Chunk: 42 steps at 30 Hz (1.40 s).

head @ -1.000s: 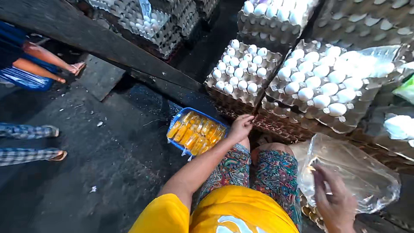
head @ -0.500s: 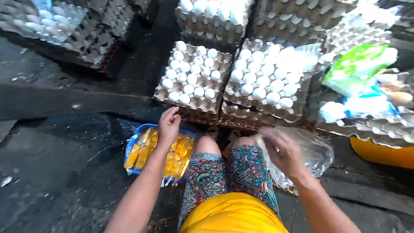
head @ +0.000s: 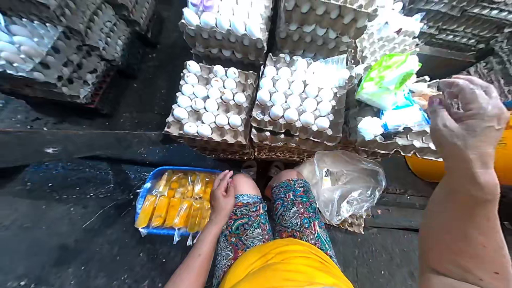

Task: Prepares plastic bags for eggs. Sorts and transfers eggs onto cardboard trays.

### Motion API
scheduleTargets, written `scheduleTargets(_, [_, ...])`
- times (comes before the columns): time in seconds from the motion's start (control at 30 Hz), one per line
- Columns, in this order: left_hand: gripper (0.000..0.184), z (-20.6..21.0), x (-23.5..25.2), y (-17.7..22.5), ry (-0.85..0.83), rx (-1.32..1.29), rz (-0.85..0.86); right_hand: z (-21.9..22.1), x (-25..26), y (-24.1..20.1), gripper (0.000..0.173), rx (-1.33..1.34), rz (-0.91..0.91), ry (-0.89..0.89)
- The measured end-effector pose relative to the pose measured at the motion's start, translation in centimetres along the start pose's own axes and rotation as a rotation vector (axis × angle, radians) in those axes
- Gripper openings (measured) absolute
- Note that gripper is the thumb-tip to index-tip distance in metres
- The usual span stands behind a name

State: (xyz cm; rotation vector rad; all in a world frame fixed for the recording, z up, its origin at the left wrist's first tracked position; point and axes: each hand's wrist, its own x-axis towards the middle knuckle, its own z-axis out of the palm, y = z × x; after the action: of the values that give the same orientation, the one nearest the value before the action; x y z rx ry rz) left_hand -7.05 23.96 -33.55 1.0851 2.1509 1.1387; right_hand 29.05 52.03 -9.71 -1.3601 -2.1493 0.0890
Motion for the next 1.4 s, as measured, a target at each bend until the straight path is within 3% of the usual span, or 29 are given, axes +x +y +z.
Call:
scheduleTargets(0.13, [0.035, 1.6, -1.5, 0.5, 0.010, 0.020, 0.083, 2.3, -1.6, -0.9, 0.034, 0.097, -0.102, 0.043])
scheduleTargets(0.23, [0.035, 2.1, -0.9, 1.5, -0.025, 0.015, 0.105, 4.4, -2.2, -2.5, 0.032, 0.206, -0.145, -0.034])
scheduleTargets(0.37, [0.033, 2.5, 1.7, 3.6, 0.000, -0.032, 0.162, 7.0, -1.3, -5.9, 0.040, 0.185, -0.108, -0.121])
scheduleTargets(0.57, [0.037, 2.0, 7.4, 8.8, 0.053, -0.013, 0.305, 10.9, 4.1, -8.8, 0.054, 0.071, 0.028, -0.136])
scheduleTargets(0.73, [0.039, 2.9, 8.0, 10.1, -0.023, 0.025, 0.213, 12.8, 7.3, -9.6, 0.046, 0.054, 0.219, -0.186])
scheduleTargets(1.0, [0.035, 3.3, 7.5, 8.1, -0.056, -0.011, 0.143, 14.5, 8.9, -9.6, 0.029, 0.082, 0.156, -0.195])
scheduleTargets(1.1, [0.036, 1.6, 8.6, 9.6, -0.077, 0.011, 0.171, 12.8, 8.5, -10.1, 0.025, 0.094, 0.053, -0.183])
scheduleTargets(1.23, [0.040, 0.5, 11.3, 9.3, -0.075, 0.026, 0.202, 5.0, 6.9, -9.3, 0.029, -0.030, -0.061, -0.040])
scheduleTargets(1.4, [0.037, -0.7, 11.8, 8.3, -0.047, 0.021, 0.213, -2.4, 4.9, 0.9, 0.043, -0.194, 0.022, 0.117])
